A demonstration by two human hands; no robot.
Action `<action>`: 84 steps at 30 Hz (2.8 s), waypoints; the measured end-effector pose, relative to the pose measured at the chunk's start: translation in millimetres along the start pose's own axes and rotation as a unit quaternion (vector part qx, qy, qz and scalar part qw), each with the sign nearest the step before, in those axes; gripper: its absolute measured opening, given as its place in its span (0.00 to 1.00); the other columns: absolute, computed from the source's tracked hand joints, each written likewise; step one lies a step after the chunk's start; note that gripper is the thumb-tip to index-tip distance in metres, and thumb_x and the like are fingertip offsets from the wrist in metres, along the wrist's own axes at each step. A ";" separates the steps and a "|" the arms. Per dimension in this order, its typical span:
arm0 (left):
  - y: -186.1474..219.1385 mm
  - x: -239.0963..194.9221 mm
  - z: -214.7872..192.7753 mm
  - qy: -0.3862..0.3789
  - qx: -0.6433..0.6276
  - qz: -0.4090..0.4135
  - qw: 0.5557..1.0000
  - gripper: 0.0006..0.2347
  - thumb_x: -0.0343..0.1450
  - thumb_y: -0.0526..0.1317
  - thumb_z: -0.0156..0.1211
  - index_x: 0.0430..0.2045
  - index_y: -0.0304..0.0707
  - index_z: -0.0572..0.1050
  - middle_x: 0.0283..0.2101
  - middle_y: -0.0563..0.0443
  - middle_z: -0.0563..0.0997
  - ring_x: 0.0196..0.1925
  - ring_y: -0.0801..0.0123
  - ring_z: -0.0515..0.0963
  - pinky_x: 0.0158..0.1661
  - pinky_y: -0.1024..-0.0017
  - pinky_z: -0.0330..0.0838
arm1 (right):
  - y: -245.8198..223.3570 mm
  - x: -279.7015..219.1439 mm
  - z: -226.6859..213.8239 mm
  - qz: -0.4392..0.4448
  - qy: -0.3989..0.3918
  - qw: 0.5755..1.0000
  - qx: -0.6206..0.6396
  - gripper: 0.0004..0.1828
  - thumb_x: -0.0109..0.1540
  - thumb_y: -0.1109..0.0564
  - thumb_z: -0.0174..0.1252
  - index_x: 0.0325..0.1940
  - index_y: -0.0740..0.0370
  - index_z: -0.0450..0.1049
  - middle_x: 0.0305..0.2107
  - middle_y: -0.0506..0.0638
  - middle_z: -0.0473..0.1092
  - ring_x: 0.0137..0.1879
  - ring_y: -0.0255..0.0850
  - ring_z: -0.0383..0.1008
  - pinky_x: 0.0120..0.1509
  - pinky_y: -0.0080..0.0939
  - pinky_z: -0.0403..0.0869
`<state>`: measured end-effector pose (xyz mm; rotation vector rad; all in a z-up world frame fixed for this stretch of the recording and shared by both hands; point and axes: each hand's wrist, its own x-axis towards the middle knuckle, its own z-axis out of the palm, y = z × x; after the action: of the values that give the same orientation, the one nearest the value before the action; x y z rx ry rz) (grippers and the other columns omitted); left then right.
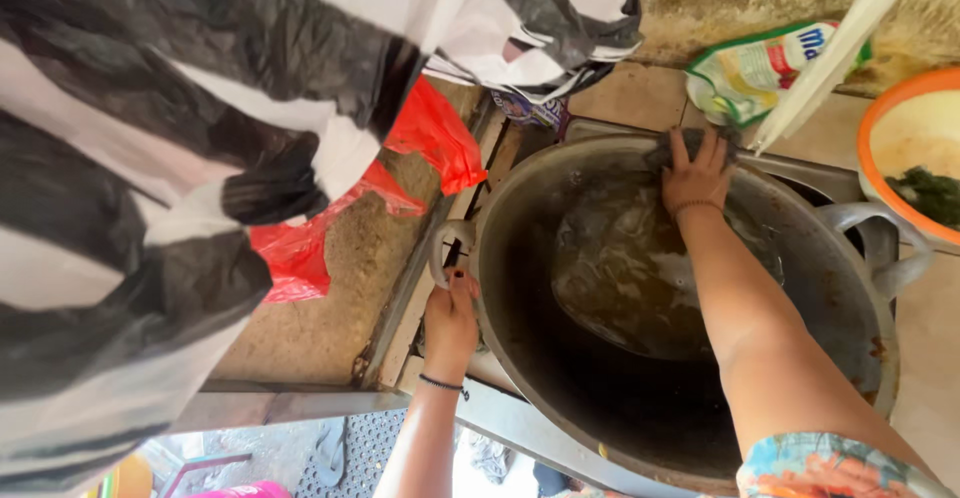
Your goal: The person washes a large metal pot in a kitchen sink using a red spatula, a green scouring pad, and running water. They scrub the interior and exterior surfaces, rinse the pot thoroughly, and then wipe the sink area with a cloth.
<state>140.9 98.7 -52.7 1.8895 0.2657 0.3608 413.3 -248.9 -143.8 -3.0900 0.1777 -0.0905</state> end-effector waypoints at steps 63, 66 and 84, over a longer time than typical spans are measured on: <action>-26.0 42.9 26.0 0.243 -0.122 0.020 0.962 0.29 0.76 0.64 0.44 0.14 0.38 0.65 0.20 0.56 0.67 0.25 0.73 0.64 0.29 0.70 0.60 | 36.2 -337.2 -152.6 -0.625 -0.110 0.714 0.296 0.37 0.54 0.57 0.69 0.63 0.38 0.63 0.67 0.56 0.56 0.69 0.62 0.63 0.62 0.55 0.74; -32.6 46.4 24.3 0.248 -0.143 0.021 0.958 0.28 0.76 0.63 0.45 0.16 0.37 0.65 0.21 0.56 0.66 0.26 0.73 0.63 0.29 0.70 0.58 | 109.4 -310.3 -139.0 -0.633 -0.204 0.693 0.279 0.36 0.49 0.62 0.68 0.59 0.37 0.69 0.65 0.56 0.58 0.70 0.60 0.61 0.65 0.54 0.72; 2.5 46.3 20.5 0.221 -0.199 0.072 0.952 0.24 0.78 0.59 0.48 0.19 0.39 0.63 0.24 0.57 0.64 0.29 0.73 0.62 0.33 0.73 0.56 | 166.3 -175.9 -83.8 -0.406 -0.179 0.893 0.071 0.29 0.55 0.55 0.56 0.61 0.39 0.74 0.65 0.48 0.64 0.71 0.51 0.63 0.71 0.50 0.68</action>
<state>191.6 96.4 -51.3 1.4163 0.3242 0.8748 214.9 -397.0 -78.1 -2.7309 -1.0717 0.4152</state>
